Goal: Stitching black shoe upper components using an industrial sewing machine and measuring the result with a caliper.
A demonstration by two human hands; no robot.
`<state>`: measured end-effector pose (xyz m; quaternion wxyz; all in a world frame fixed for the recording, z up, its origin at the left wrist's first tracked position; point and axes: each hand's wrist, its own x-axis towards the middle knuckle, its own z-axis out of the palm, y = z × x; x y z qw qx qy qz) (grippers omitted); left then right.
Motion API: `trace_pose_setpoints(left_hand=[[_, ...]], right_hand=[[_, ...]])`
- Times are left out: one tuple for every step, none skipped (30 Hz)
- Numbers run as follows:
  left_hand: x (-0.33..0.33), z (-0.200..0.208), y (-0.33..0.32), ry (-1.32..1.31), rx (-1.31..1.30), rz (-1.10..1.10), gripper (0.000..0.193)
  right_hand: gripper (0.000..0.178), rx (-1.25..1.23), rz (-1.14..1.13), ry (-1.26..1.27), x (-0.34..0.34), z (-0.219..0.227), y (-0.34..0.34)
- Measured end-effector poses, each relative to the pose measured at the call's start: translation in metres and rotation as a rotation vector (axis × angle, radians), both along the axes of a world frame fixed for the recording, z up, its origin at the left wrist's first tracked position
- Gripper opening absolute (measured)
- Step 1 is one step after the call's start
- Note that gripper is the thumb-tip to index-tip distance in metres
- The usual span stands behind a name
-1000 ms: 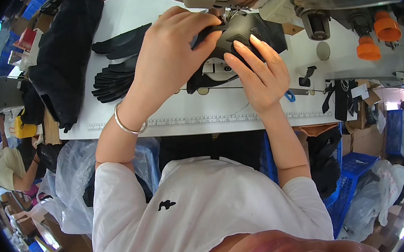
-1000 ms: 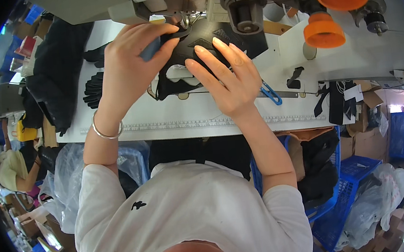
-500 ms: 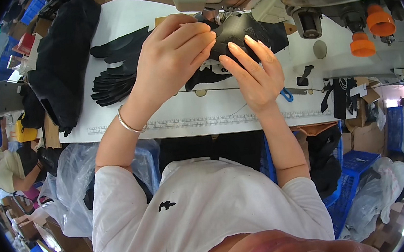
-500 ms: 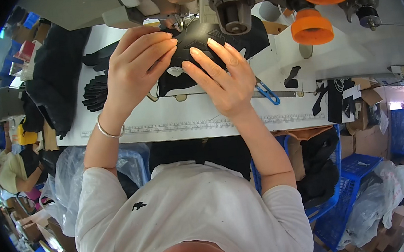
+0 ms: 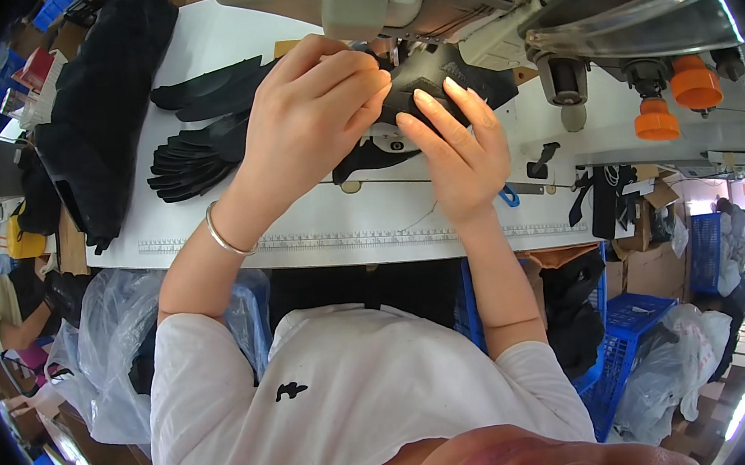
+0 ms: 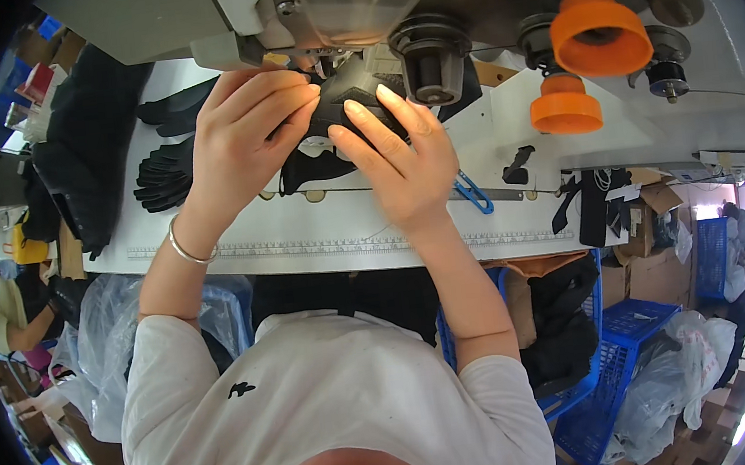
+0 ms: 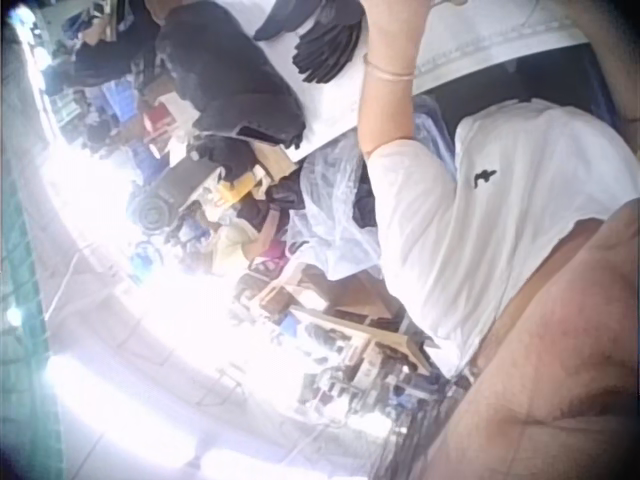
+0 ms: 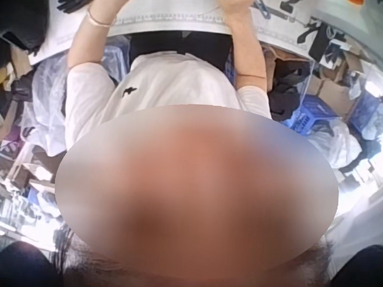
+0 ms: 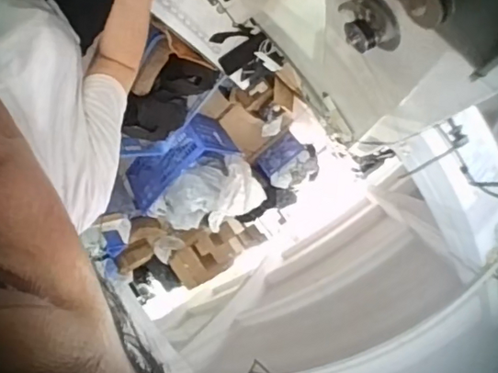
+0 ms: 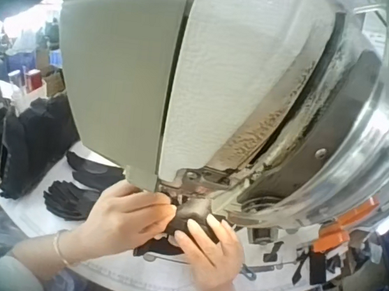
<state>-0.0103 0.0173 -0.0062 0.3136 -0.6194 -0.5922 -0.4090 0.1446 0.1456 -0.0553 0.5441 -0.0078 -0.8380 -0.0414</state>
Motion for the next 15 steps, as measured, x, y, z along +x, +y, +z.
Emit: trace_pose_setpoints(left_hand=[[0.001, 0.000, 0.000, -0.001, -0.002, 0.000, 0.015], [0.002, -0.001, 0.000, -0.006, 0.007, 0.013, 0.015], [0.003, -0.001, 0.000, -0.009, 0.018, 0.026, 0.016], [0.004, 0.000, 0.001, -0.008, 0.016, 0.024, 0.016], [0.005, 0.000, 0.001, -0.010, 0.017, 0.035, 0.016], [0.006, 0.001, 0.002, -0.012, 0.019, 0.046, 0.016], [0.008, 0.001, 0.004, -0.010, 0.016, 0.045, 0.016], [0.010, 0.000, 0.005, -0.009, 0.027, 0.061, 0.016], [0.011, -0.001, 0.007, -0.008, 0.038, 0.076, 0.016], [0.013, -0.002, 0.007, -0.006, 0.034, 0.072, 0.016], [0.015, -0.004, 0.008, -0.019, 0.035, 0.099, 0.016], [0.017, -0.005, 0.009, -0.032, 0.039, 0.129, 0.016], [0.018, -0.006, 0.009, -0.031, 0.037, 0.129, 0.016], [0.019, -0.007, 0.010, -0.039, 0.050, 0.145, 0.017], [0.021, -0.008, 0.010, -0.047, 0.062, 0.161, 0.017]], right_hand=[[0.023, 0.011, 0.011, 0.001, 0.000, 0.001, 0.002], [0.023, 0.008, 0.010, 0.001, 0.000, 0.001, 0.004], [0.023, 0.000, 0.021, -0.007, 0.000, 0.002, 0.006], [0.024, -0.008, 0.032, -0.014, 0.000, 0.002, 0.007], [0.024, -0.011, 0.030, -0.013, 0.001, 0.003, 0.008], [0.024, -0.012, 0.035, -0.021, 0.001, 0.006, 0.008], [0.024, -0.014, 0.040, -0.029, 0.002, 0.007, 0.009], [0.024, -0.017, 0.039, -0.028, 0.002, 0.008, 0.013], [0.023, -0.028, 0.061, -0.029, 0.002, 0.007, 0.018], [0.023, -0.040, 0.083, -0.029, 0.002, 0.007, 0.022], [0.021, -0.044, 0.098, -0.021, 0.002, 0.009, 0.023], [0.021, -0.046, 0.098, -0.019, 0.002, 0.011, 0.023], [0.020, -0.079, 0.112, -0.050, 0.004, 0.014, 0.021], [0.018, -0.112, 0.126, -0.080, 0.004, 0.016, 0.021], [0.018, -0.114, 0.126, -0.080, 0.004, 0.018, 0.022]])
